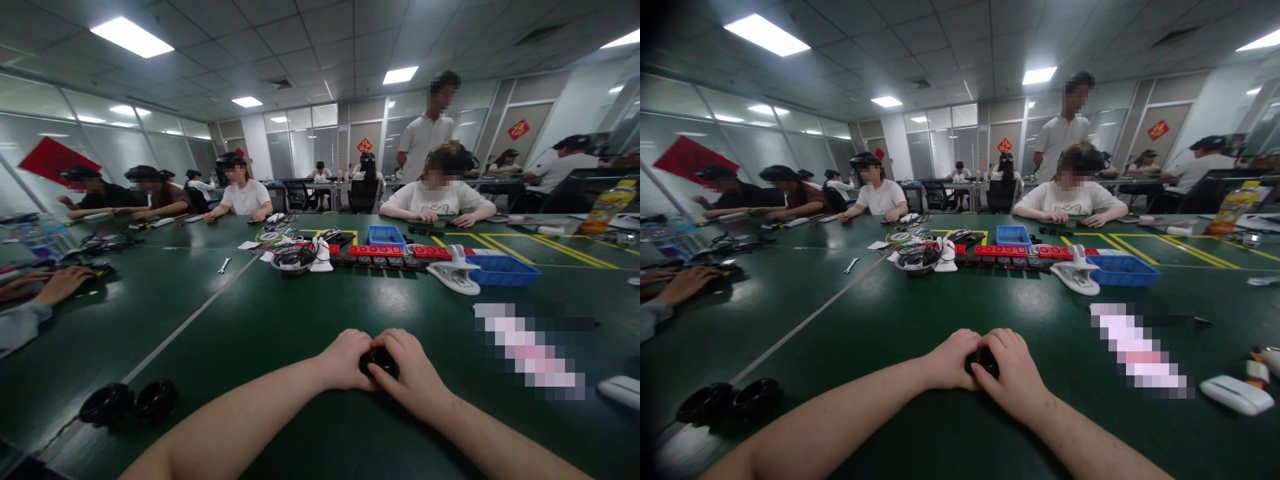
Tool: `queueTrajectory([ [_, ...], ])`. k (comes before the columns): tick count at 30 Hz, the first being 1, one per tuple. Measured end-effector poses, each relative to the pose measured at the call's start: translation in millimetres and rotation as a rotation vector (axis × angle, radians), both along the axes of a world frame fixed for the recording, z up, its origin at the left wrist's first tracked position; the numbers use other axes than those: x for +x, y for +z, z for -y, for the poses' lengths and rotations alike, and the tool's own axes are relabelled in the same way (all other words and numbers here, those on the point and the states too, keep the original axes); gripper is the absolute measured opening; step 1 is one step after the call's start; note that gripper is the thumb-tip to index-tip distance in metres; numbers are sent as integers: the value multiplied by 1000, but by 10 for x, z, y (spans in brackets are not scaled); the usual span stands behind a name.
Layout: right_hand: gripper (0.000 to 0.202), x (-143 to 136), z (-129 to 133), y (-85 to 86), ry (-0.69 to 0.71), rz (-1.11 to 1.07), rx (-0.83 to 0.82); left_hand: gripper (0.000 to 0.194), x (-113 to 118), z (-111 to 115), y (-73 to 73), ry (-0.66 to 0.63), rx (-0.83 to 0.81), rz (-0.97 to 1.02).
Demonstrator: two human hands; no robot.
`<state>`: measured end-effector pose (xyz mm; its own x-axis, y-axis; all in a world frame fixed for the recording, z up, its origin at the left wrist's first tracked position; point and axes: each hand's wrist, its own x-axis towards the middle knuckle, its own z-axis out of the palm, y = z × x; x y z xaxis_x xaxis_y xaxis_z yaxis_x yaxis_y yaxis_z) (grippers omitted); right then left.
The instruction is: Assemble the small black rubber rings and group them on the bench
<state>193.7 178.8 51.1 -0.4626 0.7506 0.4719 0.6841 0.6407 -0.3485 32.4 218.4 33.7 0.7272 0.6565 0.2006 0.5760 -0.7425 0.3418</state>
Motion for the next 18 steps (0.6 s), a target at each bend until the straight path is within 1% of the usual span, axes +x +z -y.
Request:
queueTrajectory([
  [2, 18, -2, 26, 30, 130, -46, 8, 39, -22, -36, 13, -73, -11, 7],
  [4, 20, -7, 51, 53, 239, -76, 8, 35, -29, -50, 24, -105, -15, -2],
  [6, 18, -9, 71, 69, 300, -77, -2, 33, -27, -48, 29, -114, -14, -16],
  [9, 14, -2, 90, 84, 333, -47, -3, 35, -22, -31, 32, -106, -17, -32],
  [12, 15, 5, 91, 80, 307, -29, 42, 42, -25, -9, 37, -80, -22, -21],
  [15, 31, 2, 68, 45, 181, -28, 93, 55, -22, 21, 36, -28, -10, -5],
  [17, 41, -3, 42, 7, 91, -26, 103, 59, -8, 53, 29, 28, 7, -13],
  [18, 42, -4, 28, -14, 55, -21, 102, 59, 4, 74, 25, 56, 17, -19],
])
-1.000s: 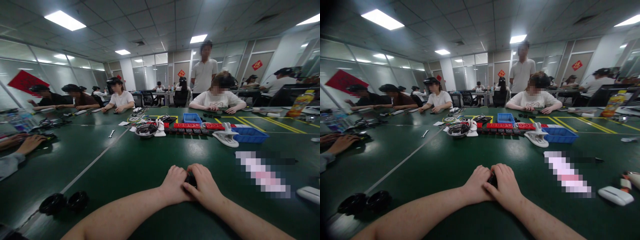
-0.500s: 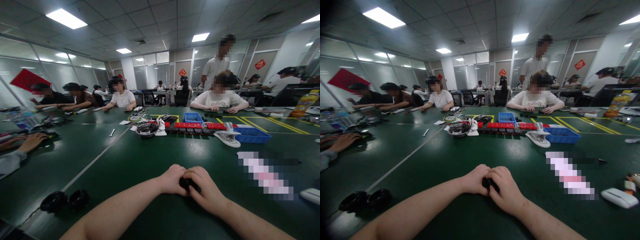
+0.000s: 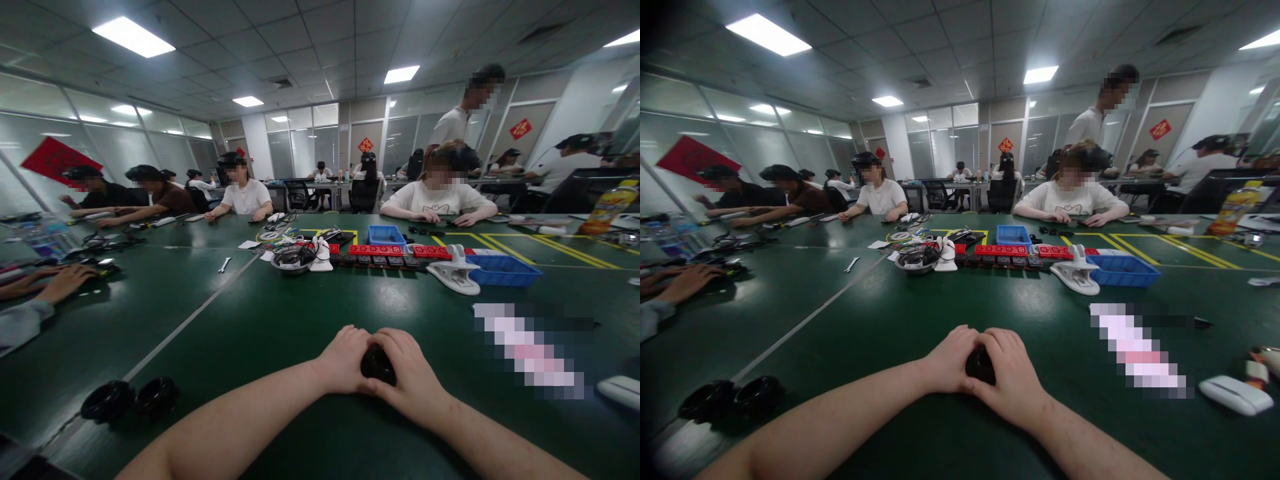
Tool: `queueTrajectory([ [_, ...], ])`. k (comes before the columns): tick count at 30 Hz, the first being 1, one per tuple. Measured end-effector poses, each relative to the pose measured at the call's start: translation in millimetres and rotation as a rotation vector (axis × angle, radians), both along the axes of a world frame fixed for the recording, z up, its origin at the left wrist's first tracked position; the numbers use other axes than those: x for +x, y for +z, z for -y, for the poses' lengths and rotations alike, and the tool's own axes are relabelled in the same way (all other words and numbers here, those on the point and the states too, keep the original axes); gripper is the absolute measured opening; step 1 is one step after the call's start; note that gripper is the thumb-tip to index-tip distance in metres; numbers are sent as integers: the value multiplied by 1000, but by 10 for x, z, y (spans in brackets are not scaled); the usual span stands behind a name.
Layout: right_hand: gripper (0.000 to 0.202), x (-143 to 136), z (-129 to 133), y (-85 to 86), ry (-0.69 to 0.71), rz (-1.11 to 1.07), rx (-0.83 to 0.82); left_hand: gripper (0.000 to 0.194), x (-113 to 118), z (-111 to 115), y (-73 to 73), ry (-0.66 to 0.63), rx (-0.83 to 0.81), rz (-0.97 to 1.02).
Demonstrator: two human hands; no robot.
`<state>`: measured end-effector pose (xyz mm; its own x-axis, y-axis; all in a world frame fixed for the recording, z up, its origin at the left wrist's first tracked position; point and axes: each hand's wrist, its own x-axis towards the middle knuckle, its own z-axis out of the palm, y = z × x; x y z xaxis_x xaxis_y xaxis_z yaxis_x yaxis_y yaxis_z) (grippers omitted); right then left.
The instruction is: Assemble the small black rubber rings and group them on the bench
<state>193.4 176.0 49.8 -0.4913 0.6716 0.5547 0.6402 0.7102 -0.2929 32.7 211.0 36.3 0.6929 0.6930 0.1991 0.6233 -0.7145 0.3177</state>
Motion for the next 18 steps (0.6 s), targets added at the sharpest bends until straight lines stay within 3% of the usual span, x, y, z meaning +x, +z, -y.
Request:
queueTrajectory([
  [4, 33, 0, -51, -65, -114, 44, -40, 60, 64, 93, -17, 89, 68, 5],
  [10, 24, 3, -93, -76, -220, 69, -39, 41, 99, 128, -21, 171, 64, 25],
  [14, 19, 10, -78, -20, -133, 49, -42, 42, 55, 52, 0, 119, -18, 47],
  [18, 22, 19, -39, 43, 30, 6, -55, 37, 5, -44, 25, -55, -100, 60],
])
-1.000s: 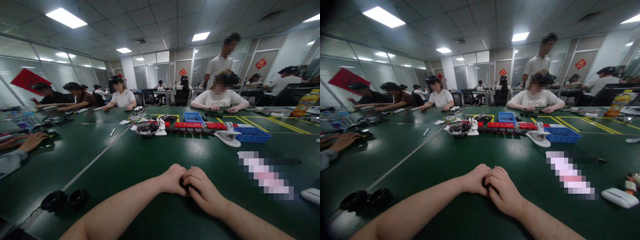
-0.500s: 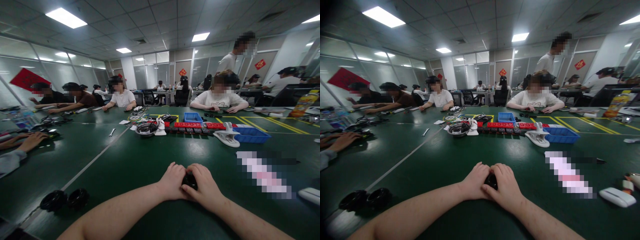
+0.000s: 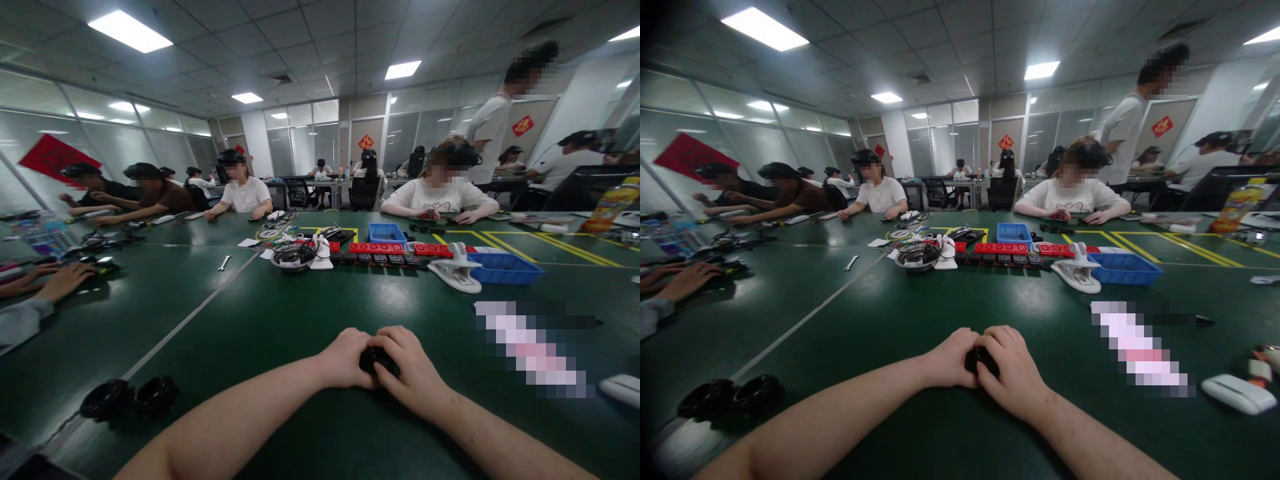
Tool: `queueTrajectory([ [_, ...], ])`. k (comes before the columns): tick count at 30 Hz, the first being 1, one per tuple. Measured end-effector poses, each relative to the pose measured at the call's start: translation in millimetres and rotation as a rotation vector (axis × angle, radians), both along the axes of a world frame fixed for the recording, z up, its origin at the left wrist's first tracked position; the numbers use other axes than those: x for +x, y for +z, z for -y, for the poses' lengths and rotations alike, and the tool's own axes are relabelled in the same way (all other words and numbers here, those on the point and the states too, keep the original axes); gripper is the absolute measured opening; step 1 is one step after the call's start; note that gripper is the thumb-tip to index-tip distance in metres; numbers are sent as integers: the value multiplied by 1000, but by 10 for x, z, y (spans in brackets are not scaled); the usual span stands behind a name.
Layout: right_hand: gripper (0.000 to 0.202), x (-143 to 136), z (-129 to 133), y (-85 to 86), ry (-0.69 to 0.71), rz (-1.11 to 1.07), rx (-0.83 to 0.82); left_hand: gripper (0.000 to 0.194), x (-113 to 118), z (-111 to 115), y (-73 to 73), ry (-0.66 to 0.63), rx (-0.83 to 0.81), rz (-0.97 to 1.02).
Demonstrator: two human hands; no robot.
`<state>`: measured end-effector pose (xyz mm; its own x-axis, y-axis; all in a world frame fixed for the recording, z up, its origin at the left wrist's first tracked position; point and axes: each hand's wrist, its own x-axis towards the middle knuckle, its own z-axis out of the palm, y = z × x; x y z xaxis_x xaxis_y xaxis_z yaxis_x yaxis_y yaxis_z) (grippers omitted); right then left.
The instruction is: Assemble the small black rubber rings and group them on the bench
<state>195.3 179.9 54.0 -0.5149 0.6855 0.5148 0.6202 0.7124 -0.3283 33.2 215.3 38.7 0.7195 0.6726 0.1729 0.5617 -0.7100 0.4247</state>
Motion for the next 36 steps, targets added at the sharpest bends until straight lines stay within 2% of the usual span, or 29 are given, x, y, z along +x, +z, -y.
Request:
queueTrajectory([
  [2, 26, 1, 16, 12, 82, -26, -10, 32, -11, -28, 5, -54, -10, -3],
  [5, 23, -7, 35, 10, 181, -64, -7, 26, -9, -42, -2, -68, -12, -19],
  [11, 19, -18, 81, 31, 296, -24, -9, 31, -4, -31, -21, -69, 18, -39],
  [13, 17, -7, 88, 37, 265, -6, 21, 38, -9, -3, -6, -64, 18, -23],
  [16, 24, 8, 65, 15, 130, -7, 70, 63, 0, 73, 23, -13, 13, 43],
  [19, 35, 10, 14, -36, -27, 5, 57, 74, 38, 158, 14, 115, 10, 78],
  [21, 35, 4, -17, -68, -96, 20, 33, 76, 68, 193, -16, 199, 30, 81],
  [24, 28, -9, -42, -98, -165, 41, -12, 69, 94, 206, -52, 244, 72, 41],
  [29, 21, -25, -52, -104, -209, 49, -33, 39, 92, 184, -21, 276, 90, -47],
  [34, 14, -17, -40, -74, -159, 24, -29, 40, 71, 136, -9, 230, 91, -46],
  [36, 14, -9, -16, -54, -92, 0, -26, 40, 52, 93, -19, 162, 92, -47],
])
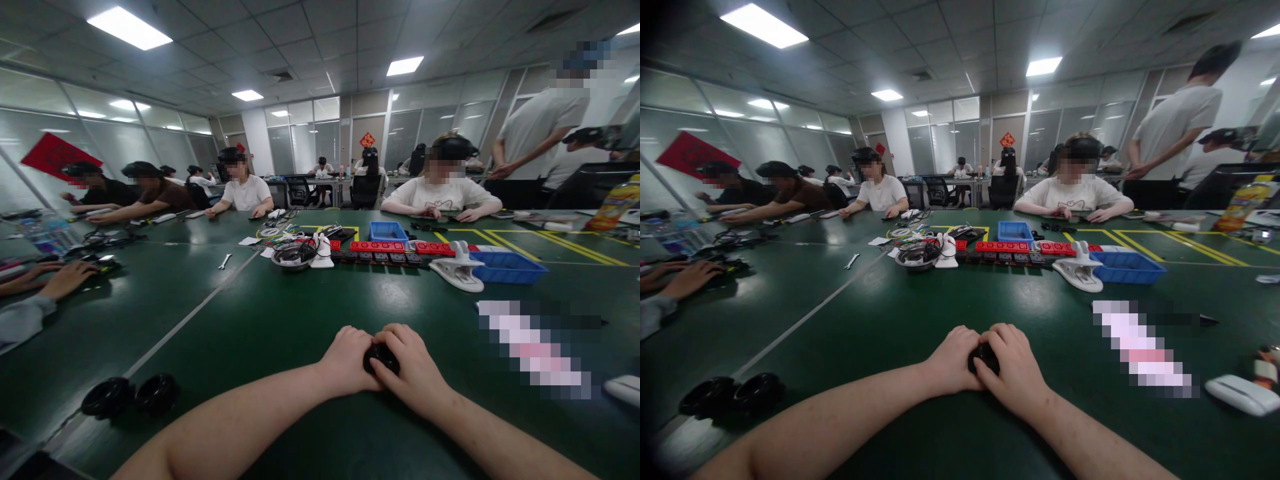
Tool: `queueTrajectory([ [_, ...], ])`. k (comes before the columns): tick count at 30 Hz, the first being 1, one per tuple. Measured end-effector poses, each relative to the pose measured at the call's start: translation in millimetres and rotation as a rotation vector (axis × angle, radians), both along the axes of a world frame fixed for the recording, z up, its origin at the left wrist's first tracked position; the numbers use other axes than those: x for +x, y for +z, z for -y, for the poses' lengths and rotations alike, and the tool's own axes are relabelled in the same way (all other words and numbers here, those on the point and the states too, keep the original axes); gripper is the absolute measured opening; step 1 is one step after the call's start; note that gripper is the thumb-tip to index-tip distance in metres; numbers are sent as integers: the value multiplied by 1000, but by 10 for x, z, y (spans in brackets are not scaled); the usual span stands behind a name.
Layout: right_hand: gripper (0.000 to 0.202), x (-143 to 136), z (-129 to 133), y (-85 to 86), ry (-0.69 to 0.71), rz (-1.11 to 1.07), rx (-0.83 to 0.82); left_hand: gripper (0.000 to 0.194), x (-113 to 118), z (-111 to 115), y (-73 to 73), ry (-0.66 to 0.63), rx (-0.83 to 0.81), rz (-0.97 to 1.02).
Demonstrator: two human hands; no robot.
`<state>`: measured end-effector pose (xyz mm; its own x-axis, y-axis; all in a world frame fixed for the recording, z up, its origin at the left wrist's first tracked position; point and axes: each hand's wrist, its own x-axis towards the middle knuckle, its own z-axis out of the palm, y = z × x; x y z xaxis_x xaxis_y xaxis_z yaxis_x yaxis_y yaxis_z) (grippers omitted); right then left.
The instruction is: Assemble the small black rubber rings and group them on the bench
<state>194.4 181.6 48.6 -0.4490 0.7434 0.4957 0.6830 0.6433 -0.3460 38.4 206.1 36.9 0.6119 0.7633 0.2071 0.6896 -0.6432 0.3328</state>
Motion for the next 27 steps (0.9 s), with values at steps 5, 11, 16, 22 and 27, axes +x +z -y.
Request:
queueTrajectory([
  [5, 19, 6, 67, 35, 288, -90, 45, 31, -55, -115, -5, -227, -24, -7],
  [11, 19, -38, 127, 103, 457, -116, 60, 32, -70, -164, -1, -315, -44, -12],
  [16, 17, -11, 153, 127, 396, -38, 61, 33, -68, -131, 23, -322, -28, -28],
  [22, 25, -5, 22, -4, 10, 12, 31, 65, 1, -15, -16, -110, 13, 36],
  [27, 27, -32, -16, -61, -109, 52, 7, 56, 48, 21, -91, 15, 65, 9],
])
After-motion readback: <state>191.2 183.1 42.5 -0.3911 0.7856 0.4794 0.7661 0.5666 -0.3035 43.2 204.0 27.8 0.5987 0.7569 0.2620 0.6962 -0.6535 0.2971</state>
